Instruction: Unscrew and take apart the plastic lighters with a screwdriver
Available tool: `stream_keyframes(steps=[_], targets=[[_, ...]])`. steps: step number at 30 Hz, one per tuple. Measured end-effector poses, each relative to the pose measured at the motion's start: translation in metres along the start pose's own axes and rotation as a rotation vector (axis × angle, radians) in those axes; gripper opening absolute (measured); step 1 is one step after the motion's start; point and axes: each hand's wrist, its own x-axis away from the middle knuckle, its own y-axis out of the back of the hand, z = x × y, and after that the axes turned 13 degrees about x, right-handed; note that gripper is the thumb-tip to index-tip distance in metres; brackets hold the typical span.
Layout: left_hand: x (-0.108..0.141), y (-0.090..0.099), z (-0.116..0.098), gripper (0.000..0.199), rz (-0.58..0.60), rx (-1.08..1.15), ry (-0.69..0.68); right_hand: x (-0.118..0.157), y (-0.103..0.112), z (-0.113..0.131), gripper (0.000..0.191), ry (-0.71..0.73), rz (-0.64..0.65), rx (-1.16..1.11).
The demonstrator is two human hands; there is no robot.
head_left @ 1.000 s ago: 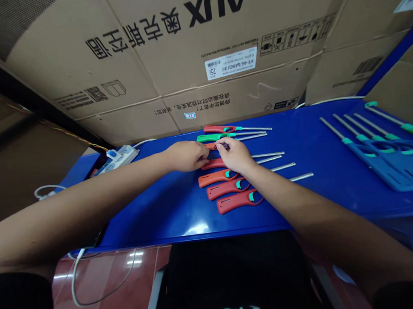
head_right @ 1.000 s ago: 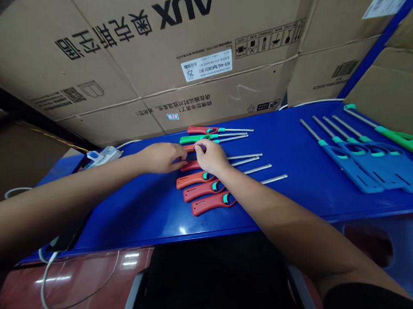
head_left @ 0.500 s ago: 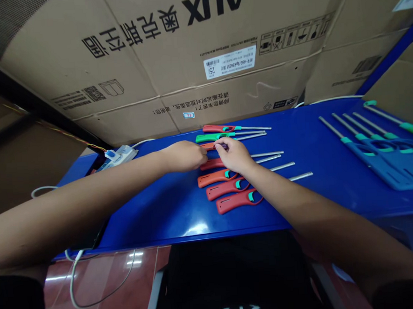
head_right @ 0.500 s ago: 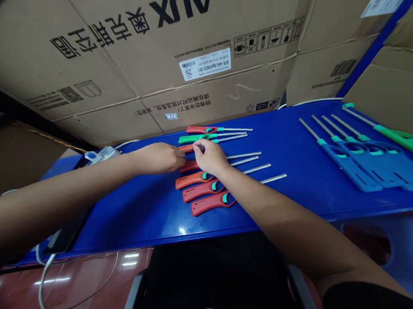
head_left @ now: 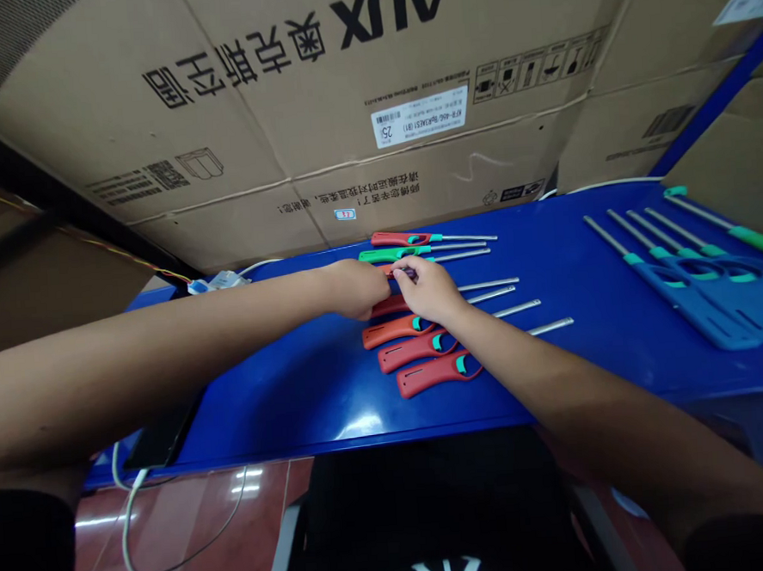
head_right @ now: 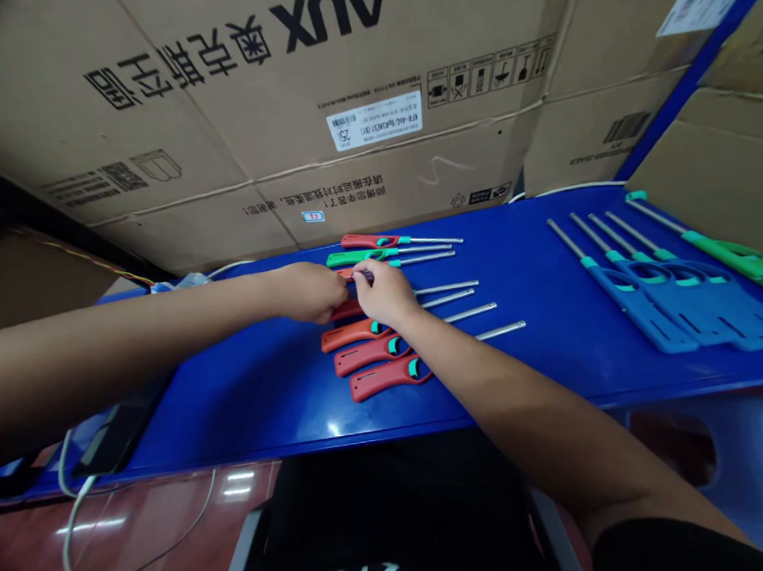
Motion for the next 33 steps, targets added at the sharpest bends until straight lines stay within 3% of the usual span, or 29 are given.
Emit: stream_keyframes(steps=[7,13,16,18,22,26,33], targets=[[-0.006,0.005,0.004,0.025,0.121,0.427,0.305,0.002,-0.002,0.002,0.017,0.014,0.009,0.014],[-0.003,-0.006,0.013,0.035,0.185,0.600,0.374,0.004,-0.001,0.003,0.017,0.024,0.014,0.025],[0.007,-0.009,0.012,0.033,0.130,0.613,0.342,0.004,-0.001,0.004,0.017,0.026,0.014,0.023],[0.013,-0.012,0.010,0.029,0.033,0.569,0.274,0.004,0.000,0.005,0.017,0.029,0.014,0.022],[0.021,-0.026,0.010,0.028,-0.192,0.228,0.027,0.004,-0.001,0.005,0.016,0.028,0.015,0.018],[0.022,-0.041,0.014,0.025,-0.206,0.086,-0.113,0.005,-0.002,0.005,0.016,0.019,0.016,0.019],[0.017,-0.050,0.020,0.018,-0.234,0.118,-0.153,0.005,-0.003,0.004,0.016,0.022,0.013,0.017]])
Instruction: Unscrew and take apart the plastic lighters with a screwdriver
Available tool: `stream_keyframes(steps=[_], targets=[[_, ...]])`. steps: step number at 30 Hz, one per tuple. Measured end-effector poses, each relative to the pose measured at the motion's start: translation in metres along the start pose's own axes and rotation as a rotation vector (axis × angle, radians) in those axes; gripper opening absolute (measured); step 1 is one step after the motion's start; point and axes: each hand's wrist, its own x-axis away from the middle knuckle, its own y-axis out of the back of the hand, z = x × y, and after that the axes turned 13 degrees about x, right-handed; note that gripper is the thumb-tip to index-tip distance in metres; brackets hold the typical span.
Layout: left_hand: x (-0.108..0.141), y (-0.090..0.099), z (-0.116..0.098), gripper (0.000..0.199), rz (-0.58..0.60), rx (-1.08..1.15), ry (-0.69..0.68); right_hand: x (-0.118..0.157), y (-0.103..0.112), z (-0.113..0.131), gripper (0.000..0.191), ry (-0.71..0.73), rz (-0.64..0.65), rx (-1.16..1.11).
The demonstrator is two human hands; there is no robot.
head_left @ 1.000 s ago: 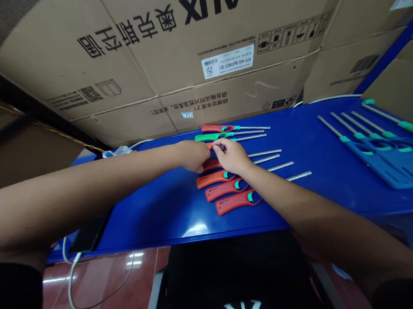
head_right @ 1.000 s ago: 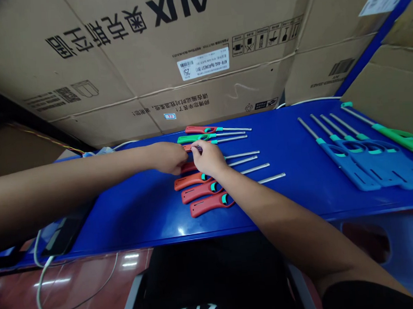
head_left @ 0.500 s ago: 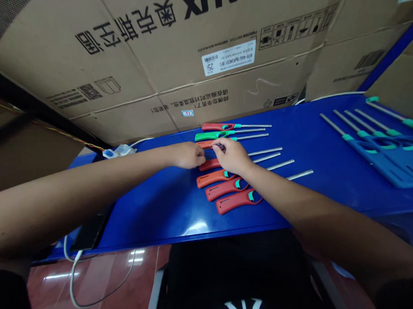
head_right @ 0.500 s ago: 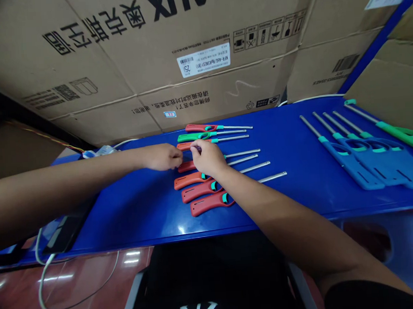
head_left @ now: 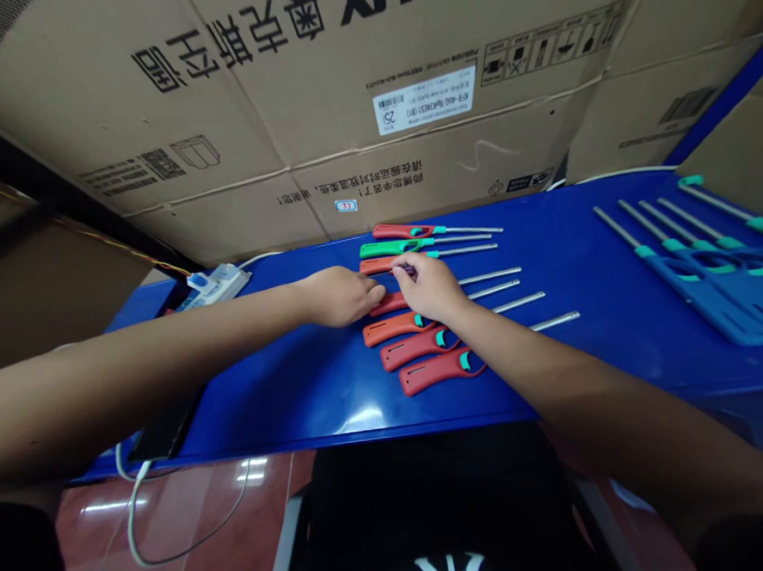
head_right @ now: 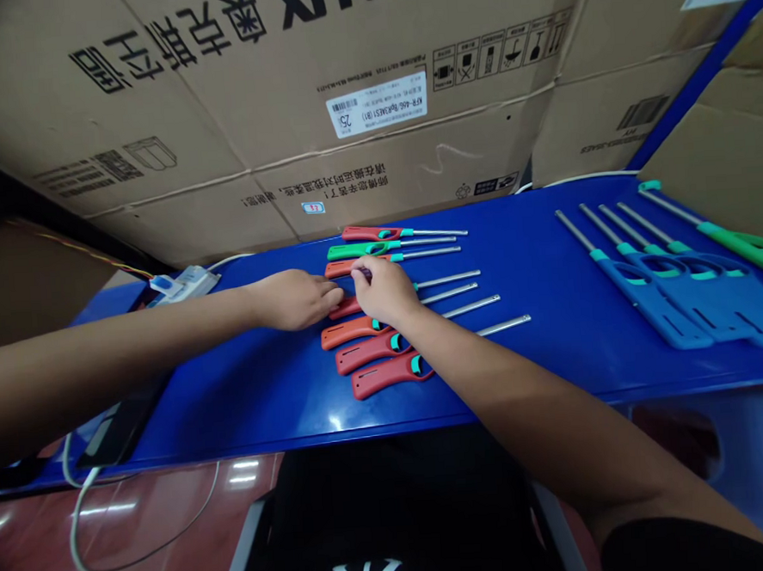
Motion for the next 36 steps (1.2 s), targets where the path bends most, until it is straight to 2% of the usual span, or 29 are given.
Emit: stream_keyframes(steps=[4,9,12,17,22,25,27,30,33,36], targets=[[-0.003,0.001,-0.004,0.020,0.022,0.036,0.041,0.000,0.000,-0.001,0.017,0.009,0.006,-0.007],[-0.003,0.002,-0.015,0.025,0.013,0.052,0.195,0.001,0.000,-0.001,0.016,0.011,0.005,-0.010],[0.001,0.005,-0.018,0.026,0.025,0.038,0.230,0.001,0.000,-0.001,0.016,0.007,0.004,-0.010],[0.007,0.008,-0.010,0.023,0.037,-0.009,0.064,0.001,0.002,0.002,0.016,0.000,-0.001,-0.013],[0.004,0.005,0.001,0.025,0.070,-0.082,-0.066,0.002,0.002,0.003,0.016,-0.008,-0.014,-0.027],[0.001,0.005,0.001,0.021,0.069,0.015,-0.077,0.002,0.003,0.004,0.015,-0.015,-0.015,-0.043],[0.002,0.006,-0.001,0.020,0.051,0.107,-0.018,0.002,0.003,0.003,0.014,-0.022,-0.016,-0.062],[0.010,0.006,-0.005,0.027,-0.069,0.246,0.113,0.001,0.003,-0.002,0.013,-0.038,-0.023,-0.115],[0.024,-0.002,-0.008,0.033,-0.311,0.448,0.155,-0.002,0.002,-0.008,0.012,-0.060,-0.013,-0.202],[0.030,-0.020,-0.010,0.041,-0.556,0.666,0.185,-0.003,0.000,-0.008,0.014,-0.072,0.014,-0.288]])
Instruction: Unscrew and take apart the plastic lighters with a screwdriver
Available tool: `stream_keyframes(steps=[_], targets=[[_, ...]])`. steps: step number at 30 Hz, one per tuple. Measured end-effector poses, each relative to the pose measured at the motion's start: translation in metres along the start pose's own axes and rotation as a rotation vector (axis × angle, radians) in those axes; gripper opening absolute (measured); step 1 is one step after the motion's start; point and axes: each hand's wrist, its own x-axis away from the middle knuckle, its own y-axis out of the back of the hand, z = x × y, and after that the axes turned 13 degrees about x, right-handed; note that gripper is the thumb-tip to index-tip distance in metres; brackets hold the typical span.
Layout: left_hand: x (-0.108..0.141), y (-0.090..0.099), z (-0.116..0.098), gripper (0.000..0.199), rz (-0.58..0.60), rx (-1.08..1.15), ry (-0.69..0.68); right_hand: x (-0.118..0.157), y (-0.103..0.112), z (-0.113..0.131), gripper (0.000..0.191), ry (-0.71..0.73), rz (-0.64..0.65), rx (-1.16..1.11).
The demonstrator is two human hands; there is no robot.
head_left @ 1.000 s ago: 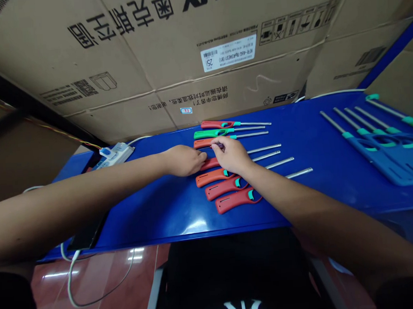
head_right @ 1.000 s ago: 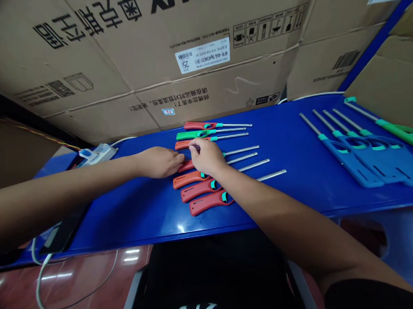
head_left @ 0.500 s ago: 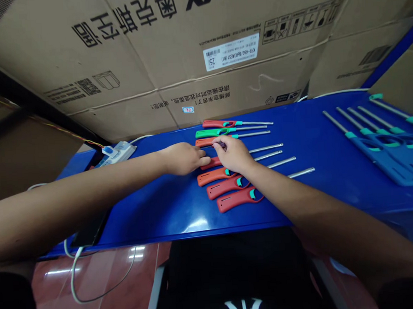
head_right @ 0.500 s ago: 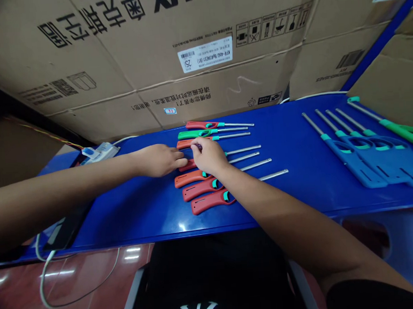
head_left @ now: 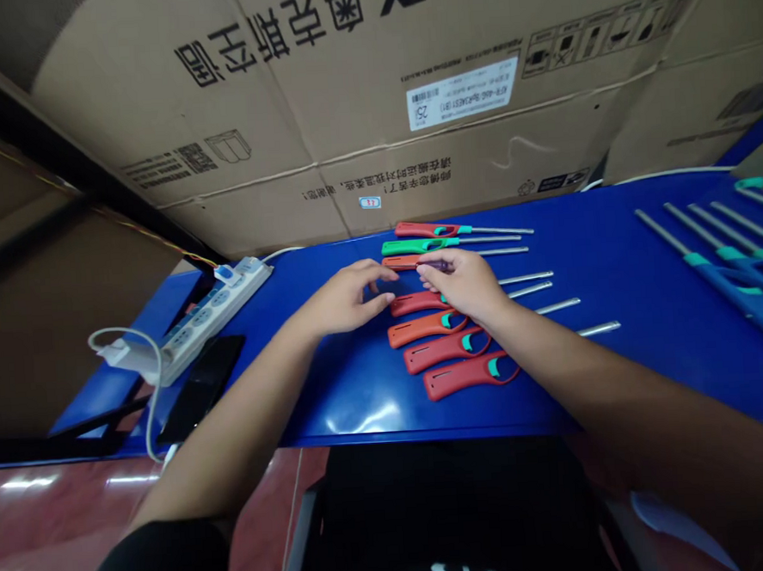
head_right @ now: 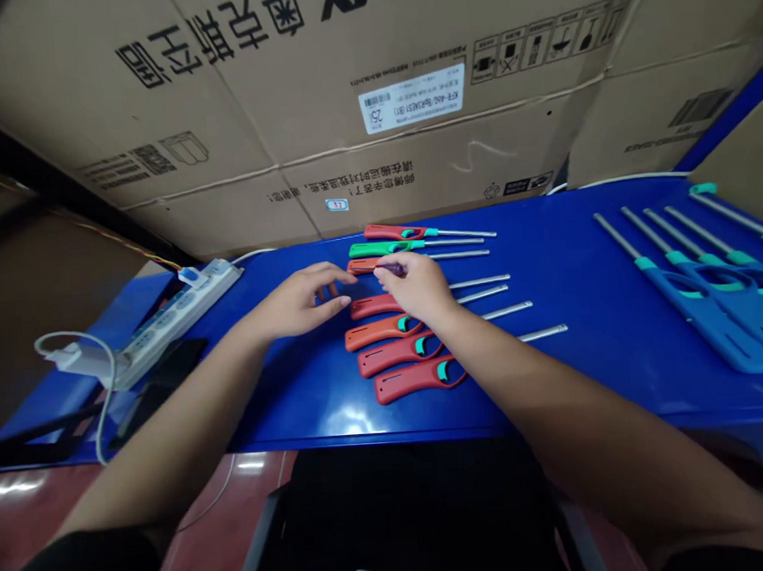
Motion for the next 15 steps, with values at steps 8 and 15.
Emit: stream_keyframes(steps=[8,15], targets=[[0.006,-0.032,0.023,0.037,-0.055,0.185,0.016,0.008,0.022,0.040,0.022,0.186,-0.288,0.168],[0.003,-0.036,0.026,0.036,-0.087,0.228,0.014,-0.021,0.018,0.078,0.029,0.607,-0.033,0.557]])
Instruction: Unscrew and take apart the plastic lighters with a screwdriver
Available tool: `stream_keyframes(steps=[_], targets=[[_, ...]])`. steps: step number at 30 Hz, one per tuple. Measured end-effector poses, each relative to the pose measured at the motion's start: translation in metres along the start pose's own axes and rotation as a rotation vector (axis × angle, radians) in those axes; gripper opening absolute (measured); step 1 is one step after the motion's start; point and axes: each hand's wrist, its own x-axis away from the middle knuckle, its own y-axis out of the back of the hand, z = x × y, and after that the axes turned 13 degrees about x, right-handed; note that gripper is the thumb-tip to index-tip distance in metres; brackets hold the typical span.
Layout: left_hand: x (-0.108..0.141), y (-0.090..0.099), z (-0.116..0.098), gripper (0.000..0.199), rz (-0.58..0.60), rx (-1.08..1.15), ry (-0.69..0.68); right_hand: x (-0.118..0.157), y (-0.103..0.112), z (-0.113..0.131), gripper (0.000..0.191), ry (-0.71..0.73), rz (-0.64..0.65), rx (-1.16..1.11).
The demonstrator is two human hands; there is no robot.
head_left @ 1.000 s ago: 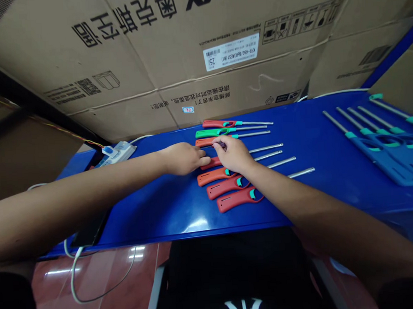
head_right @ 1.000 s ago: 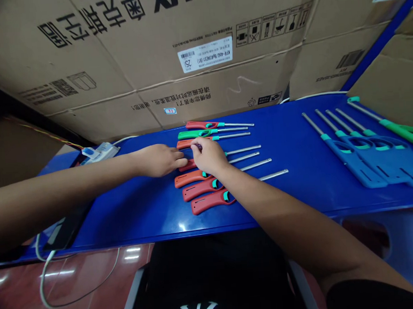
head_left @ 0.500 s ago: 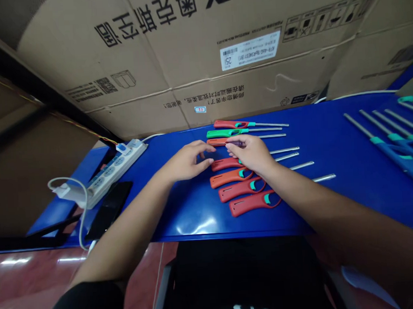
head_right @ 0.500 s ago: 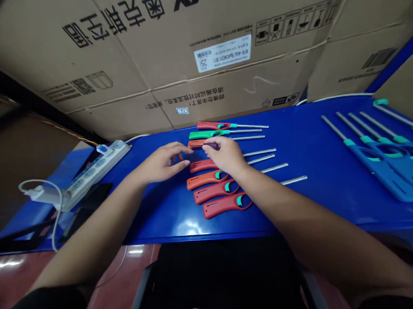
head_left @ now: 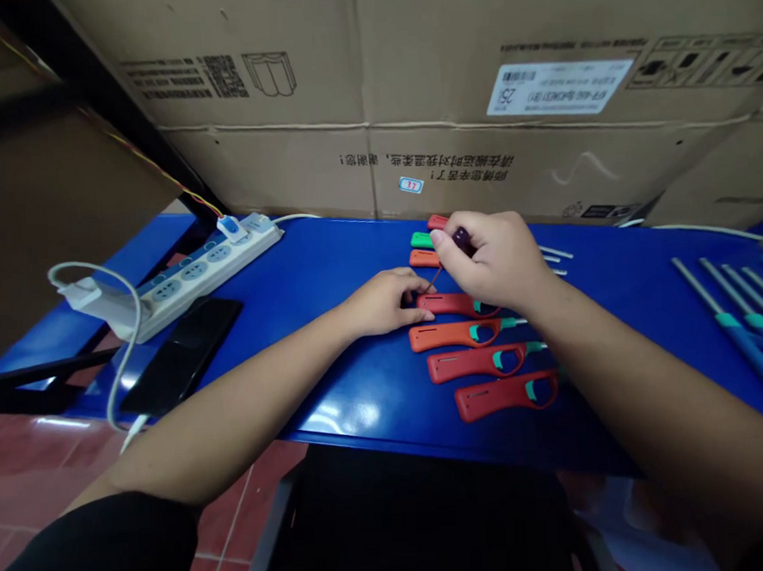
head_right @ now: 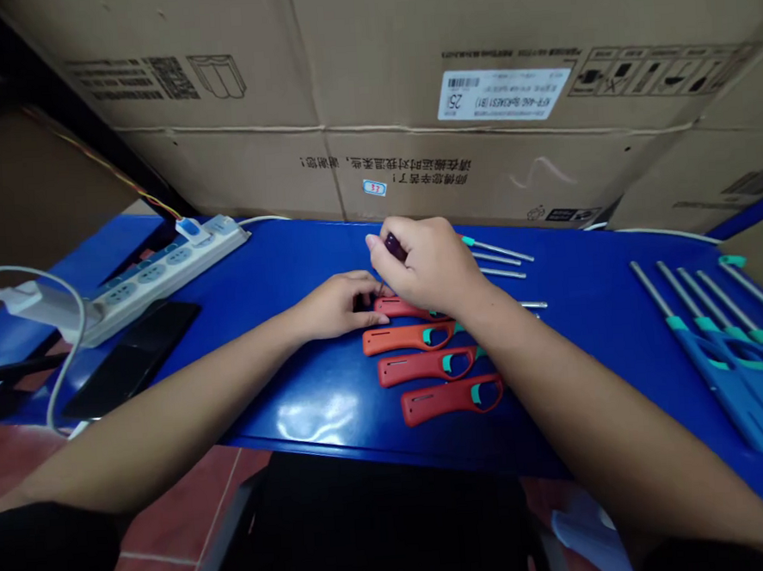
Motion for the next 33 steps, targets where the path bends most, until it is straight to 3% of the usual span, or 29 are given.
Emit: stream_keyframes(steps=[8,24,28,33], targets=[[0.001,0.000,0.010,0.039,-0.008,0.044,-0.051,0.000,-0.019,-0.007,0.027,0.021,-0.006,-0.072],[0.001,0.000,0.008,0.037,0.004,0.018,-0.075,0.002,-0.022,-0.010,0.030,-0.068,0.015,-0.094],[0.000,-0.001,0.010,0.036,-0.002,0.016,-0.078,-0.001,-0.013,-0.005,0.033,0.002,0.102,-0.016],[0.000,-0.003,0.011,0.030,-0.014,0.026,-0.089,-0.015,0.010,0.011,0.040,0.107,0.332,0.267]])
